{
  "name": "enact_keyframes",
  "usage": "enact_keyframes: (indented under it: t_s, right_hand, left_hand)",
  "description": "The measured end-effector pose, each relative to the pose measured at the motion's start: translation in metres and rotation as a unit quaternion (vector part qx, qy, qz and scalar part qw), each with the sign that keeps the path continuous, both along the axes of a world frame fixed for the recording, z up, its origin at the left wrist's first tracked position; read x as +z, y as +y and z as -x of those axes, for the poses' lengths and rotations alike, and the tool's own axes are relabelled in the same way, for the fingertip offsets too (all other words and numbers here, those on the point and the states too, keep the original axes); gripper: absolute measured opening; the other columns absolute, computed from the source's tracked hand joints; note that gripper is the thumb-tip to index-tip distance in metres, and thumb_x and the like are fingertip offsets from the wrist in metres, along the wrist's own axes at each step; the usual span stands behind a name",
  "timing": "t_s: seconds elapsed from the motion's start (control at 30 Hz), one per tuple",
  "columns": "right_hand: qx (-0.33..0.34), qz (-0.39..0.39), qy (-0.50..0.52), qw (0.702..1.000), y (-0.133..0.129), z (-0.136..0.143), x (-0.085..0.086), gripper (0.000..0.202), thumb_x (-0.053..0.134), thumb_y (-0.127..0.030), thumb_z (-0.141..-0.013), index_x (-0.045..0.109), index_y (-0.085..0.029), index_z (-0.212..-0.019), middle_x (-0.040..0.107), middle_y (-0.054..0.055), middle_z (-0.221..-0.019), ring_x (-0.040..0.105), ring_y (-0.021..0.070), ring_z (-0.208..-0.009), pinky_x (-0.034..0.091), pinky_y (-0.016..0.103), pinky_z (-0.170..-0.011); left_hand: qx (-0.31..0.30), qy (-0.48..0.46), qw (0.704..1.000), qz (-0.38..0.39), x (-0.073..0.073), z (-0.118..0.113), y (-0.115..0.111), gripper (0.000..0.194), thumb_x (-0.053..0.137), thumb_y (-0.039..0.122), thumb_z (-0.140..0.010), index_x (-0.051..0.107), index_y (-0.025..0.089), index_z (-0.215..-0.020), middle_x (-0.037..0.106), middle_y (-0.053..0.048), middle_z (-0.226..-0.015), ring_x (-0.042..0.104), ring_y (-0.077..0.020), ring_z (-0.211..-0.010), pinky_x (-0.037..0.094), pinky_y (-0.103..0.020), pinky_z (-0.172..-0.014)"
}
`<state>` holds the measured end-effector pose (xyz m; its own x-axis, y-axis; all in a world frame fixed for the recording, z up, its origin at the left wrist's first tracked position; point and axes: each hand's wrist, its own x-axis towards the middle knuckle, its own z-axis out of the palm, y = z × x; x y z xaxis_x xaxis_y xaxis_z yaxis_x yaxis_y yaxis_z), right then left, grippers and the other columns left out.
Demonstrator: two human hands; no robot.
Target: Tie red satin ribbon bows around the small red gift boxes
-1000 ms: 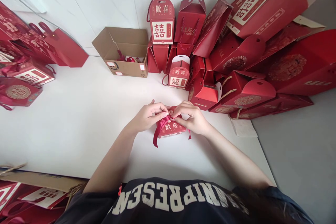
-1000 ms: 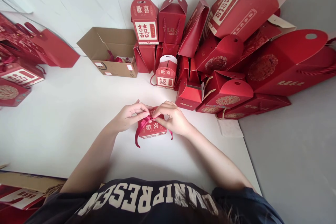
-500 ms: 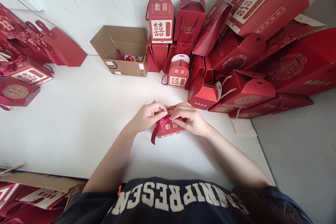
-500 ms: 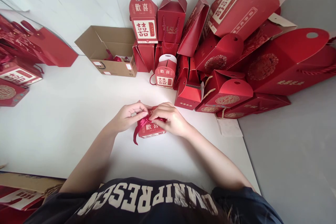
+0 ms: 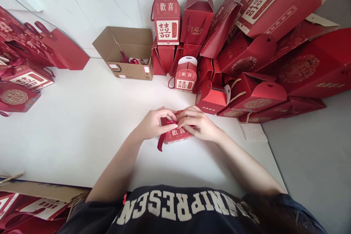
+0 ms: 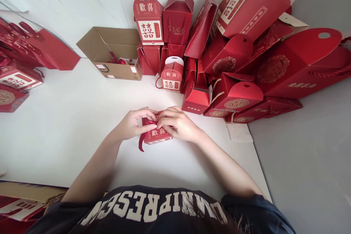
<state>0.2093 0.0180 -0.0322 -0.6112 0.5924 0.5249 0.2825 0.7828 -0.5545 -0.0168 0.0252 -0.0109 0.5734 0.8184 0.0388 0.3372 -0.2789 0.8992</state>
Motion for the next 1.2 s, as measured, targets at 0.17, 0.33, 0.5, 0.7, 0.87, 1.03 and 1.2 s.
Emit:
enact_keyframes:
  t_s: [0.17, 0.33, 0.5, 0.7, 0.87, 1.03, 1.2]
  right_hand:
    - [0.000, 0.029, 0.009, 1.000, 0.000, 0.001, 0.002, 0.017, 0.055, -0.010, -0.090, 0.064, -0.025, -0.090, 0.071, 0.002, -0.091, 0.065, 0.0188, -0.102, 0.043, 0.038, -0.094]
    - [-0.015, 0.054, 0.016, 0.998, 0.000, 0.003, 0.002, 0.015, 0.056, -0.009, -0.087, 0.058, -0.023, -0.090, 0.067, 0.000, -0.082, 0.063, 0.0160, -0.081, 0.044, 0.036, -0.089]
    - [-0.023, 0.064, 0.017, 0.998, -0.001, 0.003, 0.001, 0.015, 0.057, -0.008, -0.085, 0.056, -0.023, -0.088, 0.066, 0.000, -0.083, 0.062, 0.0159, -0.080, 0.043, 0.036, -0.088]
    - [-0.020, 0.082, 0.013, 0.996, -0.002, 0.003, 0.003, 0.014, 0.057, -0.010, -0.085, 0.055, -0.023, -0.087, 0.066, 0.000, -0.082, 0.062, 0.0165, -0.079, 0.043, 0.037, -0.088]
    - [-0.064, 0.163, 0.045, 0.983, -0.003, 0.004, 0.008, 0.011, 0.051, -0.022, -0.095, 0.061, -0.023, -0.093, 0.064, 0.006, -0.104, 0.059, 0.0203, -0.104, 0.041, 0.041, -0.098]
    - [-0.108, 0.280, 0.047, 0.953, -0.004, 0.007, 0.005, 0.015, 0.052, -0.029, -0.096, 0.065, -0.023, -0.091, 0.056, 0.009, -0.129, 0.041, 0.0233, -0.136, 0.032, 0.048, -0.112]
    - [-0.062, 0.328, 0.064, 0.941, -0.004, 0.009, 0.005, 0.006, 0.061, -0.026, -0.090, 0.064, -0.022, -0.093, 0.056, 0.011, -0.134, 0.044, 0.0228, -0.137, 0.033, 0.046, -0.113]
  left_hand:
    - [0.001, 0.051, 0.994, -0.101, 0.005, -0.004, -0.006, 0.008, 0.061, 0.019, -0.084, 0.064, 0.020, -0.091, 0.070, 0.000, -0.094, 0.065, -0.0164, -0.092, 0.034, -0.045, -0.112]
    - [0.028, 0.131, 0.965, -0.224, 0.010, -0.012, -0.019, 0.013, 0.055, 0.013, -0.086, 0.060, 0.020, -0.095, 0.067, 0.001, -0.087, 0.061, -0.0152, -0.081, 0.046, -0.039, -0.096]
    - [0.045, 0.168, 0.927, -0.332, 0.004, -0.015, -0.024, 0.016, 0.049, 0.006, -0.087, 0.057, 0.019, -0.093, 0.064, -0.001, -0.083, 0.059, -0.0154, -0.076, 0.048, -0.029, -0.071]
    - [0.073, 0.169, 0.905, -0.384, -0.008, -0.017, -0.024, 0.012, 0.050, 0.008, -0.088, 0.053, 0.019, -0.084, 0.058, 0.000, -0.075, 0.055, -0.0138, -0.068, 0.046, -0.027, -0.064]
    - [0.084, 0.150, 0.916, -0.362, -0.012, -0.016, -0.024, 0.012, 0.052, 0.007, -0.086, 0.051, 0.019, -0.086, 0.060, -0.001, -0.081, 0.058, -0.0145, -0.072, 0.048, -0.026, -0.067]
    - [0.079, 0.148, 0.918, -0.360, -0.011, -0.015, -0.025, 0.013, 0.050, 0.007, -0.086, 0.050, 0.020, -0.087, 0.061, -0.001, -0.081, 0.059, -0.0153, -0.074, 0.049, -0.027, -0.068]
    - [0.071, 0.155, 0.919, -0.355, -0.010, -0.015, -0.025, 0.013, 0.047, 0.007, -0.089, 0.051, 0.020, -0.089, 0.062, -0.002, -0.084, 0.059, -0.0162, -0.076, 0.048, -0.029, -0.071]
